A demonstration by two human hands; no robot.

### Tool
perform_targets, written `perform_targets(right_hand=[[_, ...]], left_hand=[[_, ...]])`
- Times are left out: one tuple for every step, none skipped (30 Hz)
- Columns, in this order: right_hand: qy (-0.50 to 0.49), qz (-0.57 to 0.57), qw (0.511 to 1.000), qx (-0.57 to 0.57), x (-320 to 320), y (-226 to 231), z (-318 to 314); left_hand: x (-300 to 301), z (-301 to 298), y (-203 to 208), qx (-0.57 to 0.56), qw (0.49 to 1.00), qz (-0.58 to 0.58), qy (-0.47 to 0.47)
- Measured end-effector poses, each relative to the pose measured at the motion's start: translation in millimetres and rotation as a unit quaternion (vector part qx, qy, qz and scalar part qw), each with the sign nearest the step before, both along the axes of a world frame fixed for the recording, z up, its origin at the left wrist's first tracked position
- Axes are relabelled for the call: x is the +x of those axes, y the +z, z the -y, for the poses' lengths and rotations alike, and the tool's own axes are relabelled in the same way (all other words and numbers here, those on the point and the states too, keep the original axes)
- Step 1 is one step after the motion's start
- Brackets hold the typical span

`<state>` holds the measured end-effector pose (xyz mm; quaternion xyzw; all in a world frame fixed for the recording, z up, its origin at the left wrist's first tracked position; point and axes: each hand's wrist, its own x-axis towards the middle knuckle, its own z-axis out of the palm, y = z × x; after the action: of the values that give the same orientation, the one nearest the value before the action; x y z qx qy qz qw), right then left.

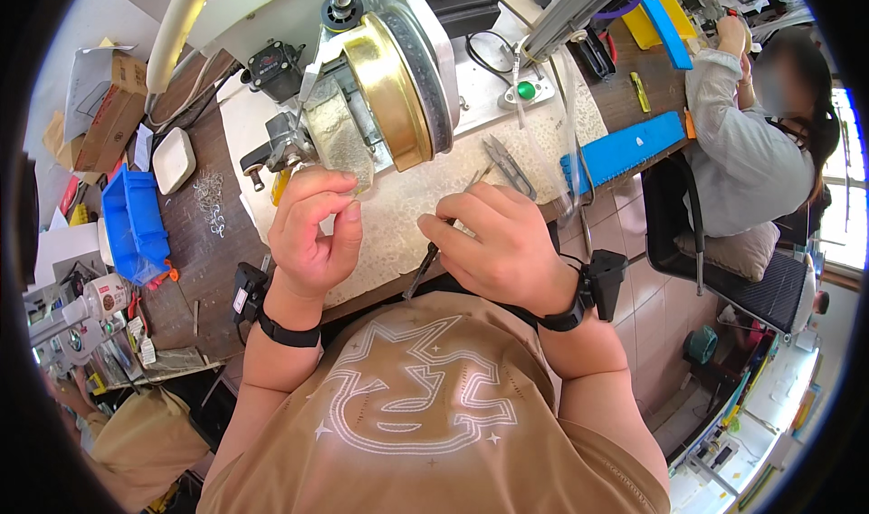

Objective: Manually assemble and glue small electronic or mechanical components using tools at a workbench.

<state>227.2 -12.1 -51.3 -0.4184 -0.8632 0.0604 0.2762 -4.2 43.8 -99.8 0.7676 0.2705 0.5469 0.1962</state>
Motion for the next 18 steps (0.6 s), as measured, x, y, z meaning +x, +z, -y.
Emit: perform_targets(right_hand=[[-0.001, 0.006, 1.000, -0.001, -0.1, 0.0, 0.0], [-0.001, 0.006, 1.000, -0.001, 0.0, 0.0, 0.1], [-0.001, 0.010, 1.000, -0.005, 0.1, 0.0, 0.3], [0.000, 0.013, 1.000, -0.009, 0.2, -0.2, 0.1], [0.000, 0.013, 1.000, -0.009, 0.1, -0.3, 0.0], [-0.001, 0.017, 1.000, -0.009, 0.0, -0.3, -0.2], [-0.001, 0.021, 1.000, -0.010, 0.0, -0.3, 0.0], [-0.001, 0.021, 1.000, -0.011, 0.4, -0.8, -0.6], [-0.002, 0.026, 1.000, -0.009, 1.2, -1.5, -1.9], [-0.002, 0.030, 1.000, -0.007, 1.5, -1.7, -1.4], [-0.001, 0.029, 1.000, -0.010, 1.6, -1.0, -0.5], [0.000, 0.035, 0.999, -0.011, 1.7, 0.4, 0.4], [0.000, 0.041, 0.999, -0.010, 2.0, 0.6, 0.3], [0.002, 0.040, 0.999, -0.012, 2.4, -0.5, 0.8], [-0.001, 0.049, 0.999, -0.003, 2.9, -2.0, 1.3], [-0.004, 0.059, 0.998, 0.006, 3.7, -3.3, 1.4], [-0.003, 0.059, 0.998, 0.006, 4.1, -3.7, 1.3], [0.002, 0.067, 0.998, 0.007, 4.5, -3.9, 1.1]], left_hand=[[0.0, 0.1, 0.0, -0.002, 1.000, 0.001, 0.000], [0.1, 0.1, 0.2, -0.002, 1.000, 0.001, -0.001], [0.2, 0.0, 0.5, 0.002, 1.000, 0.000, -0.001], [0.2, -0.3, 0.4, 0.005, 1.000, 0.000, -0.001], [0.1, -0.3, -0.2, 0.004, 1.000, -0.001, -0.001], [-0.1, -0.1, -1.1, 0.002, 1.000, 0.002, -0.002], [-0.2, 0.4, -1.7, -0.002, 1.000, 0.004, -0.002], [0.0, 0.0, -2.0, -0.003, 1.000, 0.003, -0.002], [0.4, -1.5, -2.4, 0.001, 1.000, 0.004, 0.000], [0.3, -1.2, -2.0, 0.004, 1.000, 0.004, 0.003], [0.3, -0.6, -1.7, 0.001, 1.000, 0.003, 0.005], [0.2, 0.1, -1.3, 0.000, 1.000, 0.005, 0.002], [0.4, -0.5, -1.3, 0.001, 1.000, 0.007, -0.001], [0.5, -0.9, -0.8, -0.001, 1.000, 0.006, 0.000], [0.6, -1.2, -0.2, 0.005, 1.000, 0.005, 0.001], [0.8, -1.5, -0.4, 0.010, 1.000, 0.005, 0.001], [0.6, -1.2, -1.1, 0.010, 1.000, 0.005, 0.001], [0.4, -0.8, -1.7, 0.004, 1.000, 0.006, 0.000]])
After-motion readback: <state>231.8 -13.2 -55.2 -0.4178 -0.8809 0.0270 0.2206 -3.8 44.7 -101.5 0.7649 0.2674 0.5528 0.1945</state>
